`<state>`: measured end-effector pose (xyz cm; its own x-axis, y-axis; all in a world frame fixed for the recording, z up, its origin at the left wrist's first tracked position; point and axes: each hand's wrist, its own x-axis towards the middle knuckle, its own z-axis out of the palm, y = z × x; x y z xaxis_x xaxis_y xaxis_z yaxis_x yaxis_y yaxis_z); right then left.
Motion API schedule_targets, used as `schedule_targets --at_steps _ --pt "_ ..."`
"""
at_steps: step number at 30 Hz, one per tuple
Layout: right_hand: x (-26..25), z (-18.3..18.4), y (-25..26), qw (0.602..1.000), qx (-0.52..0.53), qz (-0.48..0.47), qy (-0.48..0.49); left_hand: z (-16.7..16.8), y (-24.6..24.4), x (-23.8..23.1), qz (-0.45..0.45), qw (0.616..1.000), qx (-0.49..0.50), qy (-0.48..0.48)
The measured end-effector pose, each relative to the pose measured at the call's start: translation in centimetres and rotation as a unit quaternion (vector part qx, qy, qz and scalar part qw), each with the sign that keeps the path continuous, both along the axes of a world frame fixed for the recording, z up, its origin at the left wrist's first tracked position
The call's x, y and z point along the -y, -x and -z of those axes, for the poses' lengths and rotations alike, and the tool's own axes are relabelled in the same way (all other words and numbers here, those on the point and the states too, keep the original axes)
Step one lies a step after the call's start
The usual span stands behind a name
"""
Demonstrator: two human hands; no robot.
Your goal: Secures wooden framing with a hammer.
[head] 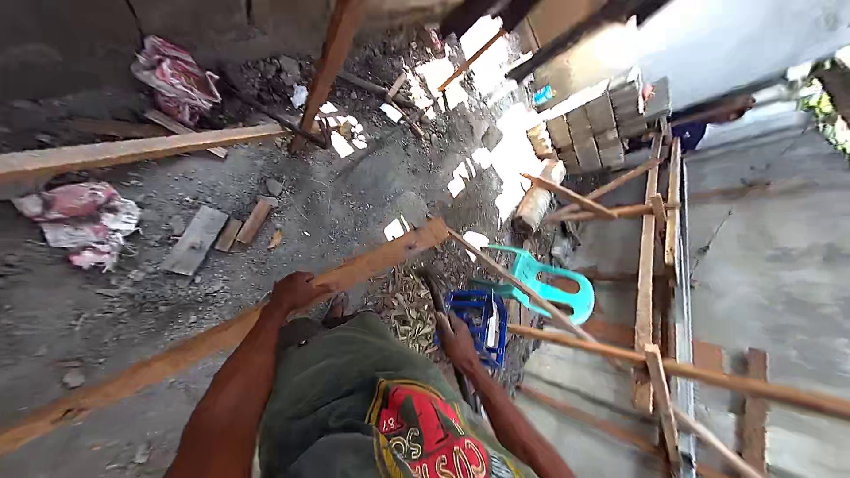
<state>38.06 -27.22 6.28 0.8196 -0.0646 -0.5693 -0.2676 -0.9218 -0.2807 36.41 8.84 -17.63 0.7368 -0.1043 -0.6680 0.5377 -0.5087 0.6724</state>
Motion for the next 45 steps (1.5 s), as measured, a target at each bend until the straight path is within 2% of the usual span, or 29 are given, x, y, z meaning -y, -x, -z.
schedule_targets --at_steps 3,7,10,13,16,20,23,25,26,27,29,30,31,33,35,36,38,41,43,45 --pt "1.6 -1.9 1.9 0.986 0.05 0.136 -0.086 0.0 2.7 0.2 -0.026 0.999 -0.022 0.036" --pt "0.2 -2.5 -6.2 0.961 0.113 0.191 -0.163 0.0 4.1 -0.5 -0.072 0.997 -0.003 -0.019" --pt "-0.1 -1.2 -12.9 0.928 0.069 0.228 -0.287 -0.1 5.2 0.6 -0.13 0.989 0.011 -0.068" --pt "-2.0 1.3 -17.2 0.908 -0.013 0.204 -0.365 0.1 5.6 2.0 -0.201 0.972 0.037 -0.118" --pt "-3.8 3.5 -20.8 0.903 -0.081 0.162 -0.39 0.5 5.6 4.4 -0.244 0.952 0.075 -0.171" --pt "-5.3 5.3 -24.7 0.92 -0.149 0.091 -0.352 0.9 5.4 5.8 -0.247 0.946 0.079 -0.196" --pt "-5.9 5.8 -27.2 0.934 -0.184 0.028 -0.306 1.8 4.5 7.8 -0.316 0.921 0.056 -0.221" --pt "-6.7 5.9 -28.4 0.943 -0.19 0.004 -0.274 1.4 3.7 10.3 -0.453 0.864 0.047 -0.216" --pt "-7.3 5.9 -28.9 0.945 -0.194 0.008 -0.262 1.0 3.0 11.9 -0.547 0.815 0.036 -0.189" --pt "-7.8 6.0 -29.3 0.947 -0.197 0.018 -0.251 0.7 2.2 13.8 -0.655 0.745 0.032 -0.123" --pt "-8.5 6.4 -29.9 0.949 -0.208 0.042 -0.233 -0.2 -0.1 17.3 -0.83 0.546 0.024 0.11" --pt "-8.5 7.0 -30.1 0.949 -0.213 0.054 -0.227 -0.2 -1.7 18.5 -0.87 0.445 0.016 0.212" --pt "-8.2 7.6 -30.4 0.949 -0.215 0.067 -0.223 -0.3 -3.5 19.3 -0.882 0.371 0.009 0.291" --pt "-7.3 8.7 -30.6 0.95 -0.219 0.081 -0.209 -0.2 -7.1 20.0 -0.861 0.28 0.025 0.423" --pt "-6.7 9.0 -31.1 0.959 -0.214 0.067 -0.172 1.1 -10.4 19.8 -0.843 0.208 0.09 0.488" --pt "-6.6 8.8 -31.4 0.972 -0.192 0.031 -0.131 2.0 -11.6 19.8 -0.849 0.187 0.111 0.481" --pt "-6.1 7.2 -32.3 0.984 -0.138 -0.108 -0.034 3.4 -13.3 20.2 -0.884 0.171 0.095 0.424" --pt "-6.0 3.4 -33.5 0.948 -0.076 -0.309 0.013 4.7 -14.8 20.7 -0.937 0.137 -0.014 0.32" --pt "-5.6 0.4 -33.5 0.929 -0.117 -0.351 -0.016 5.6 -15.1 21.8 -0.945 0.111 -0.014 0.307" --pt "-4.8 -1.0 -32.7 0.916 -0.172 -0.361 -0.019 5.8 -14.8 22.5 -0.944 0.099 -0.001 0.315"
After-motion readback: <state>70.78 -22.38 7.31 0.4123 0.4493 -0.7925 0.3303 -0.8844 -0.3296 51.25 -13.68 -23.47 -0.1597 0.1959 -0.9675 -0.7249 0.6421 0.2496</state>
